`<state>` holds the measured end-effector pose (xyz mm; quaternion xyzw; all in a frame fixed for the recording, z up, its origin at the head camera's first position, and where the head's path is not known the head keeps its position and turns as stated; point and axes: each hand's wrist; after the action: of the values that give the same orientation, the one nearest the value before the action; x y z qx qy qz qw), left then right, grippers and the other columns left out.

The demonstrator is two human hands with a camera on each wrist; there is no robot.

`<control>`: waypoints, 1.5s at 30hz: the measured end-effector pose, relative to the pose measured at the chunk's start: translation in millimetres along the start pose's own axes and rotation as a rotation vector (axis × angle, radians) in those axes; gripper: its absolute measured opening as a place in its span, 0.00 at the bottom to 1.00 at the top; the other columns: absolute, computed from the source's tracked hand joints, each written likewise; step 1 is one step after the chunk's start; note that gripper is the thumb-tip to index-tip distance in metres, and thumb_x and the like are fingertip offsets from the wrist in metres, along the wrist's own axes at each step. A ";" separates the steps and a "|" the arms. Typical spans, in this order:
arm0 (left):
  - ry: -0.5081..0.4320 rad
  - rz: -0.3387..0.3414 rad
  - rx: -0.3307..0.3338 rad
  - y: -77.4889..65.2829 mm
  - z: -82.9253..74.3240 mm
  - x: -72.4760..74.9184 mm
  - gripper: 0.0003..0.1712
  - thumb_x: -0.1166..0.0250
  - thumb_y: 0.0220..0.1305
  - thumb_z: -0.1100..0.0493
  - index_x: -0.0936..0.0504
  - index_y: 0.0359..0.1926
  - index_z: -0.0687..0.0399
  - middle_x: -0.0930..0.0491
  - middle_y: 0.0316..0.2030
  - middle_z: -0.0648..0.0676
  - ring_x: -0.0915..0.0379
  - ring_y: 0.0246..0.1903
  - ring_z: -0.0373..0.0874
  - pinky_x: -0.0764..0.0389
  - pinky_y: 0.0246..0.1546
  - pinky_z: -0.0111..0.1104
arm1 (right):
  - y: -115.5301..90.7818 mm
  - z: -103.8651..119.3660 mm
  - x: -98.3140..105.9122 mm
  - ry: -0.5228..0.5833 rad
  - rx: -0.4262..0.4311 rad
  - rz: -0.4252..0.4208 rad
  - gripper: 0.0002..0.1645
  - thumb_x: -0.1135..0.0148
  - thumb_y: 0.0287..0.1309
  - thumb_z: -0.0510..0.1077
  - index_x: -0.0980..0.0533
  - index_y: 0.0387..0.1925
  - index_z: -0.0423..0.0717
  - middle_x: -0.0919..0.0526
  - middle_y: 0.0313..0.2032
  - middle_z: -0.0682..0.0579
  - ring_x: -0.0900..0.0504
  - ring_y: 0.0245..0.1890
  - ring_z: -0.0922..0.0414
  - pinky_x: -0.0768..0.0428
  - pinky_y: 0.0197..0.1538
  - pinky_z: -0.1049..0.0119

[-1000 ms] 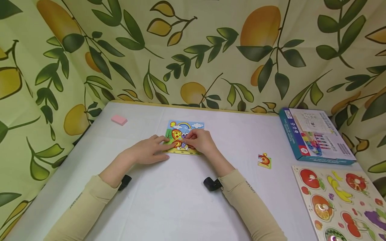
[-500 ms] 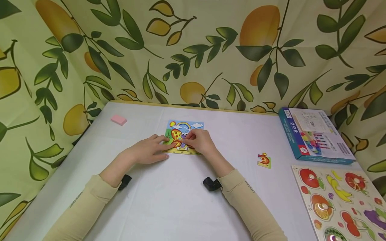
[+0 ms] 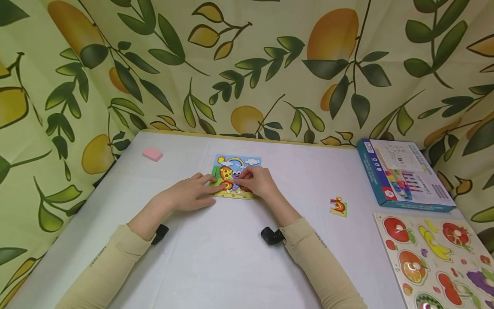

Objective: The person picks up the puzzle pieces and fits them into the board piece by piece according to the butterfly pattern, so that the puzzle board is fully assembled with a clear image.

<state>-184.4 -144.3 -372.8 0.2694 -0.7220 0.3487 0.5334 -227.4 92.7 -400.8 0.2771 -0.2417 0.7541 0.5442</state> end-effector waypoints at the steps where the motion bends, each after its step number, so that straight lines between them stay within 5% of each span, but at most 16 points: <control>1: -0.001 0.000 0.003 0.1 -0.1 -0.2 0.29 0.43 0.71 0.45 0.32 0.71 0.38 0.35 0.65 0.55 0.38 0.58 0.52 0.28 0.55 0.47 | 0.7 -0.7 -0.1 0.001 -0.003 0.001 0.11 0.29 0.56 0.49 0.18 0.33 0.46 0.21 0.26 0.53 0.27 0.28 0.55 0.30 0.31 0.66; 23: -0.003 -0.005 0.006 0.7 -0.4 -0.2 0.29 0.42 0.70 0.46 0.32 0.70 0.38 0.34 0.64 0.54 0.37 0.58 0.52 0.28 0.55 0.46 | 5.0 -2.3 0.9 0.010 -0.036 0.032 0.10 0.29 0.57 0.48 0.19 0.34 0.46 0.23 0.27 0.51 0.28 0.30 0.55 0.31 0.31 0.66; 38: 0.000 -0.018 -0.001 1.4 0.4 -0.1 0.27 0.43 0.71 0.48 0.30 0.69 0.39 0.34 0.63 0.54 0.37 0.56 0.51 0.27 0.53 0.46 | 0.2 -0.5 8.5 0.008 -0.008 0.158 0.16 0.25 0.51 0.47 0.21 0.39 0.48 0.26 0.27 0.52 0.30 0.30 0.55 0.33 0.34 0.64; 45: -0.009 -0.058 -0.051 4.2 0.6 -1.5 0.27 0.42 0.70 0.48 0.29 0.68 0.44 0.34 0.66 0.55 0.41 0.64 0.53 0.34 0.63 0.47 | -2.2 2.9 11.1 -0.018 0.025 0.182 0.18 0.24 0.50 0.47 0.22 0.40 0.47 0.28 0.27 0.53 0.31 0.30 0.56 0.34 0.35 0.64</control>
<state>-187.5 -142.2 -375.2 0.2782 -0.7249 0.3133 0.5468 -227.6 99.1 -390.9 0.2677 -0.2612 0.8009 0.4677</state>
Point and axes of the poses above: each hand's wrist, its own y-axis towards the middle knuckle, its own x-axis out of the back of the hand, z = x × y
